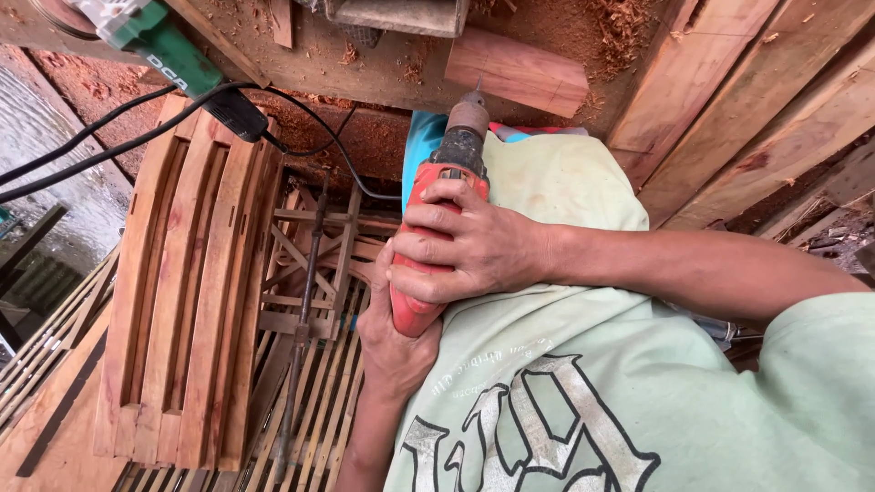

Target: The person is using a power drill to make holes in small wooden blocks on a workbench.

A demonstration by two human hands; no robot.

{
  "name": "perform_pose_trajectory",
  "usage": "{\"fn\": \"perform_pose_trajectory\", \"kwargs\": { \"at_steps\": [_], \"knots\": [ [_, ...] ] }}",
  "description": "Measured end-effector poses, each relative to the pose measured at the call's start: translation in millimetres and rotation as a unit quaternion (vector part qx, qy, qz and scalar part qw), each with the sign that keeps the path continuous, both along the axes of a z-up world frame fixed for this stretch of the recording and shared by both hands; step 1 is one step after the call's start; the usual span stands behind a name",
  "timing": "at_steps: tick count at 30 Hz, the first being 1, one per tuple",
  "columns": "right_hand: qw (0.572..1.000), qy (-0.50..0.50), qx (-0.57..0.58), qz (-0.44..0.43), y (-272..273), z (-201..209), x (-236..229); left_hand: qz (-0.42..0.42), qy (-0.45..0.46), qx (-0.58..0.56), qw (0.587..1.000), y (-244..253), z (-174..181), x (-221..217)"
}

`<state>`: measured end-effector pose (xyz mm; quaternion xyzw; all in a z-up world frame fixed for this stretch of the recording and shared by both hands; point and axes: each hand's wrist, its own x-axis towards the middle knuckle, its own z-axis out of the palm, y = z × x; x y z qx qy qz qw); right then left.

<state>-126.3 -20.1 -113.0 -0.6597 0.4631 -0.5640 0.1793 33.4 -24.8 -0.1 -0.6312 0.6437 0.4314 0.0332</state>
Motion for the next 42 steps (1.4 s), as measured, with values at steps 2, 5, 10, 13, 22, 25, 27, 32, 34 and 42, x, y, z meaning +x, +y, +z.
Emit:
{"fn": "perform_pose_trajectory", "kwargs": {
  "at_steps": [2,5,10,13,22,25,27,32,34,42],
  "knots": [
    [1.000,-0.003,-0.001,0.000,0.0,0.6,0.3,0.004,-0.002,0.000,1.000,0.6,1.4,-0.8],
    [1.000,-0.005,-0.002,0.001,-0.6,1.2,0.2,-0.002,0.009,-0.007,1.000,0.5,3.2,-4.3],
    [1.000,-0.003,0.009,0.007,1.3,-0.8,0.8,0.006,-0.002,-0.003,1.000,1.7,4.9,-7.4],
    [0.999,0.002,0.027,0.027,0.0,-0.3,-4.7,0.036,-0.015,0.009,0.999,4.1,6.3,-10.8],
    [0.845,0.269,0.460,-0.048,47.3,-148.6,-88.6,-0.049,-0.014,0.034,0.998,-8.0,14.3,-27.1],
    [0.807,0.374,0.438,-0.131,48.4,-178.2,-64.0,-0.044,-0.066,0.071,0.994,-5.9,17.8,-28.9],
    [0.818,0.371,0.415,-0.149,45.4,-178.0,-65.1,-0.048,-0.060,0.054,0.996,-6.8,16.8,-32.7],
    [0.827,0.370,0.388,-0.168,41.7,-174.5,-65.3,-0.048,-0.066,0.071,0.994,-11.2,21.9,-42.0],
    [0.828,0.376,0.378,-0.176,41.1,-174.6,-64.9,-0.033,-0.086,0.086,0.992,-12.6,23.5,-42.2],
    [0.826,0.376,0.381,-0.173,37.8,-169.7,-66.4,-0.037,-0.076,0.084,0.993,-22.1,22.9,-41.8]
  ]
}}
